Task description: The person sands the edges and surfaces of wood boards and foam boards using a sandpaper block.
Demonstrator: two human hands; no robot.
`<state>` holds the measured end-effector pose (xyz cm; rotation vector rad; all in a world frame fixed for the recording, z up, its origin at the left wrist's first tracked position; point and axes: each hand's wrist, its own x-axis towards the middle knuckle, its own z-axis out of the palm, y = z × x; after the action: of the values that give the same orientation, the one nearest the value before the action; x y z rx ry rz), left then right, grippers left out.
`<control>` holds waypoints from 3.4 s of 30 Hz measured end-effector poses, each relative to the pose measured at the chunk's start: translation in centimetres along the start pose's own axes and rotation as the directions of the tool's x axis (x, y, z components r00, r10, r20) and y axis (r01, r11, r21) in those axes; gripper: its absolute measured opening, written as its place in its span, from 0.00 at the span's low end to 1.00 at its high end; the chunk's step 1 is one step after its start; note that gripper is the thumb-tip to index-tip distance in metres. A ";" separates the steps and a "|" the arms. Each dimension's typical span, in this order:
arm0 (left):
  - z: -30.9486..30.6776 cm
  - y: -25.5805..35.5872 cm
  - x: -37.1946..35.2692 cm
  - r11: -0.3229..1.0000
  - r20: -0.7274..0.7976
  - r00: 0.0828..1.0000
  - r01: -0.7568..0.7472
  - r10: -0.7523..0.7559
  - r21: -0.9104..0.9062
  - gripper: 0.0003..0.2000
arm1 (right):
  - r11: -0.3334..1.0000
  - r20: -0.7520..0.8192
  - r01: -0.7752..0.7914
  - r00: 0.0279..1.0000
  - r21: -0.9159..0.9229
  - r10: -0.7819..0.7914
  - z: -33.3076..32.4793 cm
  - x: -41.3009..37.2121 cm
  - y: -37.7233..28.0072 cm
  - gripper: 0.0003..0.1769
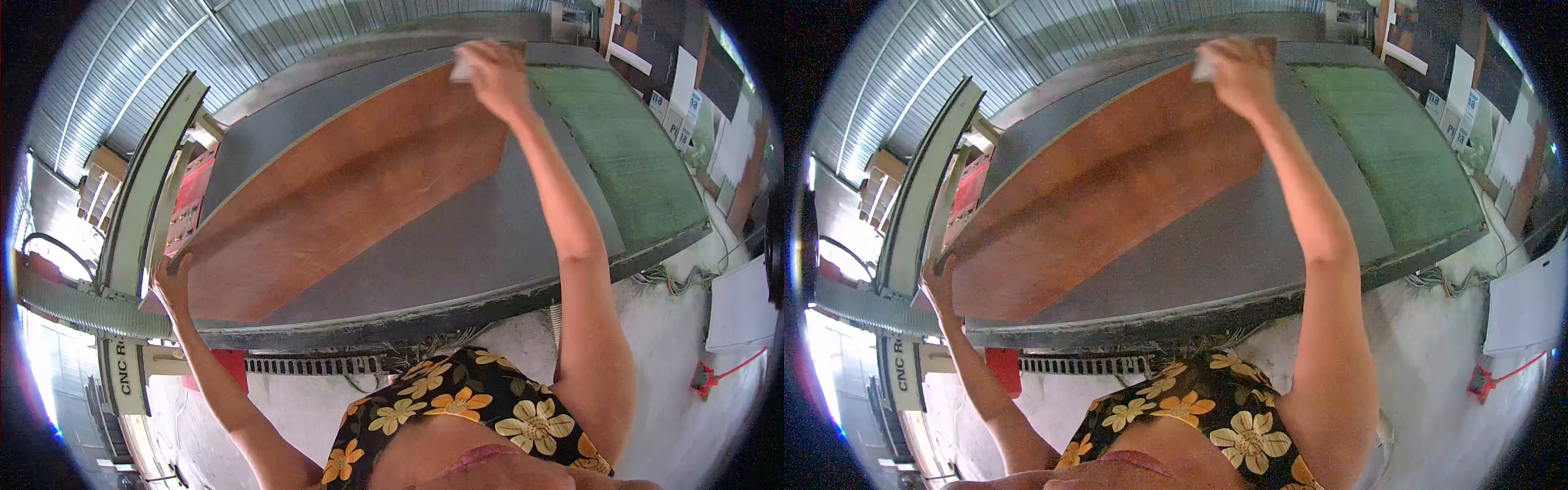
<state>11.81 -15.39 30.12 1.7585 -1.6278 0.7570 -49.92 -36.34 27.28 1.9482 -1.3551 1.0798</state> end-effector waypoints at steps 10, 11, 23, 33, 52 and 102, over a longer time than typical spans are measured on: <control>-0.1 -0.3 -0.1 1.000 0.009 1.000 0.026 -0.026 0.017 0.22 | 0.990 -0.024 -0.127 0.992 -0.063 0.126 0.0 -0.4 8.3 0.19; 0.1 -0.4 0.0 1.000 0.008 1.000 0.022 -0.022 0.000 0.22 | 0.992 -0.008 -0.118 0.993 -0.040 0.118 0.6 -0.5 8.4 0.19; 0.6 -1.3 0.0 0.977 0.156 0.967 0.191 -0.204 0.094 0.33 | 0.995 -0.067 0.098 0.993 0.036 -0.095 0.4 -0.5 -2.1 0.32; 0.5 1.2 0.8 0.995 0.056 0.996 0.068 -0.072 0.074 0.29 | 0.990 -0.009 0.103 0.995 0.098 -0.103 2.6 0.3 -10.0 0.25; 1.9 0.2 0.7 0.997 -0.142 0.988 -0.060 0.053 -0.047 0.24 | 0.941 -0.123 0.249 0.966 0.229 -0.226 1.6 1.9 -41.3 0.11; 7.4 -14.7 -8.8 0.272 0.214 0.826 0.399 -0.522 -0.876 0.13 | 0.948 0.108 0.315 0.942 0.047 -0.318 1.7 2.6 -33.6 0.21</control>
<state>25.77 -14.68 17.73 1.1671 -0.9537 -0.3298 -17.59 -26.98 29.22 2.1857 -1.0358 0.8490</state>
